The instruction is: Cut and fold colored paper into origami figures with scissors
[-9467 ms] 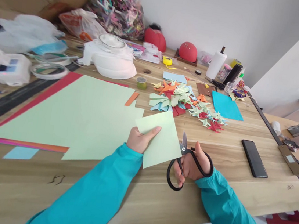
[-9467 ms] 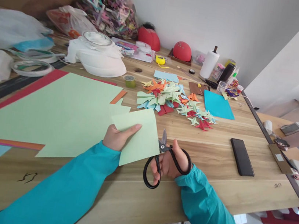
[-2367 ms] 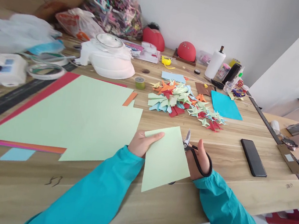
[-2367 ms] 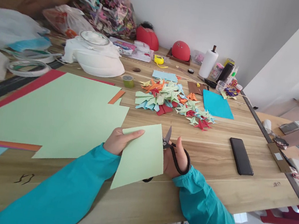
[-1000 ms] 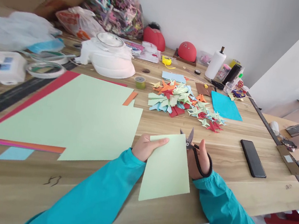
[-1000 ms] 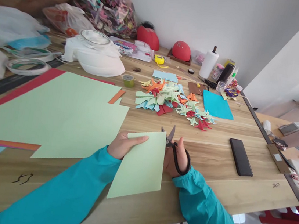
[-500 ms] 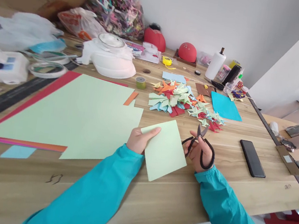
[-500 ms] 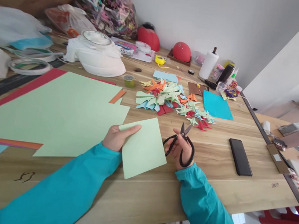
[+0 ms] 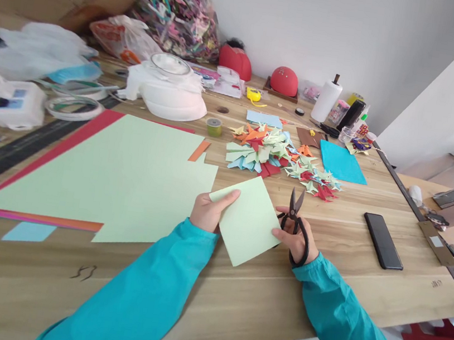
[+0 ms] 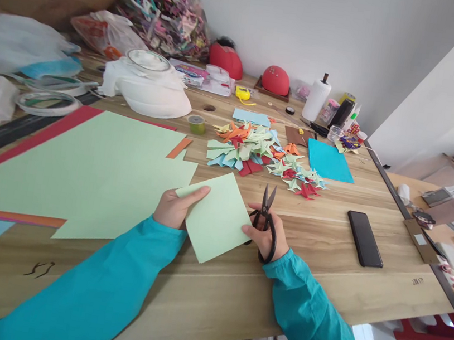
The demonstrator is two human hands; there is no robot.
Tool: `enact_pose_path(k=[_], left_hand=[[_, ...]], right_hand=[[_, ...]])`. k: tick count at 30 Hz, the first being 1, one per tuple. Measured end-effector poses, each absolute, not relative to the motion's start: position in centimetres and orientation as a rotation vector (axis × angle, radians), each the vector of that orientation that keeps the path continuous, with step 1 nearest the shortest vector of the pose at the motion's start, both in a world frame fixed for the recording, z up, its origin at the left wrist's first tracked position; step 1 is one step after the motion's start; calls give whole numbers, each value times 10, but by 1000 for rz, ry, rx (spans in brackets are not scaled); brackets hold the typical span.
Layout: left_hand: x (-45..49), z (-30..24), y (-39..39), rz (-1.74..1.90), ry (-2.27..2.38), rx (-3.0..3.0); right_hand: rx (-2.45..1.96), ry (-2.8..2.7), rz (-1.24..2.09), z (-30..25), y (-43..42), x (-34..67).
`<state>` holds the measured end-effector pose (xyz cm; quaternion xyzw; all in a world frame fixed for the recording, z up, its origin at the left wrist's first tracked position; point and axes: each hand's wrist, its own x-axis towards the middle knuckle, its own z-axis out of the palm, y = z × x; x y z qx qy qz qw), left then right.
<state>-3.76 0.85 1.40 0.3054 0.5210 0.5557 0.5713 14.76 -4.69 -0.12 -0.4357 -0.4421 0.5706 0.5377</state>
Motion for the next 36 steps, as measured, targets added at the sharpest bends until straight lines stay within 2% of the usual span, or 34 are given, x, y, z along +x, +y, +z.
enact_pose_path(k=[5, 10, 21, 29, 36], left_hand=[[-36, 13, 9, 1311, 1182, 663], [-24, 13, -1, 1277, 917, 572], [-4, 2, -19, 1155, 940, 528], [-21, 11, -11, 1449, 1172, 1050], [-26, 4, -3, 1366, 1199, 1264]], right_hand=[[-1082, -1043, 1288, -2, -46, 148], [-1103, -998, 1213, -3, -43, 151], [-1205, -1148, 1011, -5, -46, 148], [-1226, -1241, 877, -1, -50, 142], [-1307, -1271, 749, -7, -48, 151]])
